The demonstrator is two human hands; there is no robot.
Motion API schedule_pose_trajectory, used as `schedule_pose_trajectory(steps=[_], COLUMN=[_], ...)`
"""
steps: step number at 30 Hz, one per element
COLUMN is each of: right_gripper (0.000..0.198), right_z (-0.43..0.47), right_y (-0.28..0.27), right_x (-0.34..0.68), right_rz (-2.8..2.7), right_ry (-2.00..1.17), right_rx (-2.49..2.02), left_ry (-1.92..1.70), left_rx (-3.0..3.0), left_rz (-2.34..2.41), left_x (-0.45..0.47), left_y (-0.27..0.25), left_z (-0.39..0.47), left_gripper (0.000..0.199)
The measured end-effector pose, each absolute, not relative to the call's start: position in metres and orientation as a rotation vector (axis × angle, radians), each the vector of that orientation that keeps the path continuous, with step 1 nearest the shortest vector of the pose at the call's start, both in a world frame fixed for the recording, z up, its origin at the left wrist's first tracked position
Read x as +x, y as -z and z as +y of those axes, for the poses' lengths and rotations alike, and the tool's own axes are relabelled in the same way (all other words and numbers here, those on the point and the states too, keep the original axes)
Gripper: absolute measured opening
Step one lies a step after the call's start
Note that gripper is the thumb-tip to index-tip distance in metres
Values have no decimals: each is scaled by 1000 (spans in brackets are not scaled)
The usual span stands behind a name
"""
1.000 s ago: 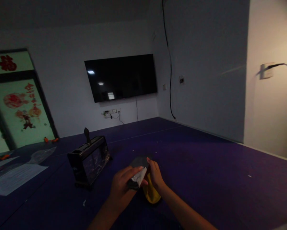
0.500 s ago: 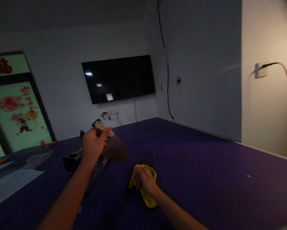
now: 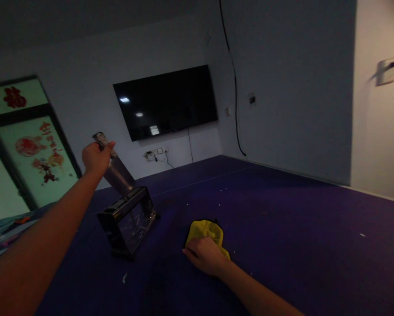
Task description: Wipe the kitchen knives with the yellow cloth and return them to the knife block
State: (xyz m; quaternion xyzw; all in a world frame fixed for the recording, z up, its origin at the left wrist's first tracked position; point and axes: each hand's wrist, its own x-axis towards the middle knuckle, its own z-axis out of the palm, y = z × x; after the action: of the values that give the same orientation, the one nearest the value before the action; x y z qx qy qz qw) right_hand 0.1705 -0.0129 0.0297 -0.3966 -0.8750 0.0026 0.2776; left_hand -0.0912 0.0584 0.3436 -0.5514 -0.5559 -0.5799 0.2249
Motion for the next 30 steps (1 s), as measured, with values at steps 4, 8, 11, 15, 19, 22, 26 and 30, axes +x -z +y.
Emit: schedule_pose_trajectory(steps=[4, 8, 11, 15, 19, 22, 26, 30], right_gripper=[29, 30, 29, 30, 30, 29, 30, 30], right_z=[-13, -13, -13, -13, -12, -13, -14, -14], right_y=[-29, -29, -30, -29, -28, -29, -29, -27], right_x=[171, 171, 171, 171, 172, 171, 171, 170], right_rz=[-2359, -2357, -2361, -2360, -2367, -2368, -2370, -2387], right_ry=[32, 48, 49, 59, 71, 80, 99, 107], right_rx=[-1060, -1060, -1053, -1057, -1063, -1070, -1081, -1095], left_ry=[1598, 1601, 1609, 1606, 1604, 1588, 1529, 1451], left_rx=[-1508, -1511, -1507, -1549, -1580, -1589, -1611, -1642], left_rz=[-1570, -1614, -1633, -1630, -1634, -1637, -1662, -1709], left_x=[-98, -100, -98, -95, -95, -96, -94, -91], left_y=[-338, -336, -336, -335, -333, -332, -332, -331], left_z=[62, 62, 61, 59, 62, 67, 71, 74], left_gripper=[35, 35, 36, 37, 37, 36, 38, 40])
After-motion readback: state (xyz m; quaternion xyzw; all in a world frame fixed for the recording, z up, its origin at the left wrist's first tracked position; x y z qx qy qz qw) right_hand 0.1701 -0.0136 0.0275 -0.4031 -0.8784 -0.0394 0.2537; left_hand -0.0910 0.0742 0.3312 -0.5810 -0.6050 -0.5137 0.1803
